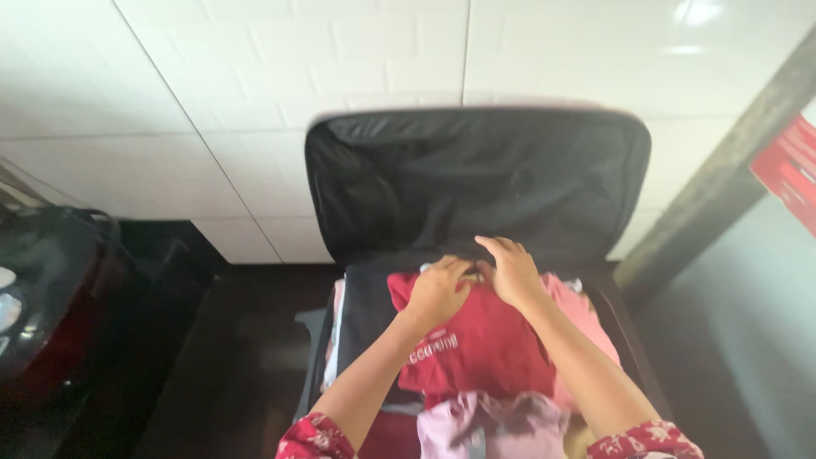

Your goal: The person folds a red shirt and a pink shirt, places them into a suitcase, and then zips the suitcase shut.

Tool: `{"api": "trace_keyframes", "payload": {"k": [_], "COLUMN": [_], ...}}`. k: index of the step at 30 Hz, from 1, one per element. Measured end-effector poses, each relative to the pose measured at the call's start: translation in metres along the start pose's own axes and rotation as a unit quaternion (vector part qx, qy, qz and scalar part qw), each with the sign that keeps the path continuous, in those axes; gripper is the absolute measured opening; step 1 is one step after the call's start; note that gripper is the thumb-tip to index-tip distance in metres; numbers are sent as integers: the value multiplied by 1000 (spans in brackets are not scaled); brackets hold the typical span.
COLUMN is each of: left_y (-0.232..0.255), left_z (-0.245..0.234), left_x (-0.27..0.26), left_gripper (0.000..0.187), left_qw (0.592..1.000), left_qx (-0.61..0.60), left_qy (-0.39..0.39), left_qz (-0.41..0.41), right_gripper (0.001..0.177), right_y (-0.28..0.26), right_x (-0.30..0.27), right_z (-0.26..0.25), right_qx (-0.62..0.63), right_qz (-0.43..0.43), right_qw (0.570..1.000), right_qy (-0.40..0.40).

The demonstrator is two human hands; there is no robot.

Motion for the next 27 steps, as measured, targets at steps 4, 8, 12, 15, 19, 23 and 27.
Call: {"api": "trace_keyframes", "payload": {"k": [4,8,12,15,19,23,27], "left_y": [0,-6,-27,-39,-52,-55,-47], "left_z": [-48,-86,-96,-95,-90,-86,-87], "left_x": [76,145,184,193,192,191,179], "left_gripper": [40,73,85,82,82,76,53], "left_qw": [988,966,961,958,949,938,932], "left_qx": [83,187,223,223,261,285,282], "left_qy": [129,176,166,178,175,192,226], "left_qz": [26,31,-10,-39,-36,-36,-30], "right_gripper": [74,86,90,92,94,96,92], "right_y": [19,20,14,12,6,11,24], "right_x": [54,92,116,130,134,138,142], "right_z": [20,24,22,26,38,48,45], "right_qx": [-35,-2,18,11,13,27,35], "right_qz": [53,31,30,74,130,140,98], "right_qw": [998,999,996,995,991,990,994], "right_qy": [-21,31,81,60,36,15,28]}}
Point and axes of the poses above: each hand's wrist, its own x-axis towards the middle knuckle, its own z-axis out of the palm, y = z × x, the point moved 10 cm from there along x, towards the middle knuckle, and after that the axes turned 5 degrees about z, right-handed, at the moved point
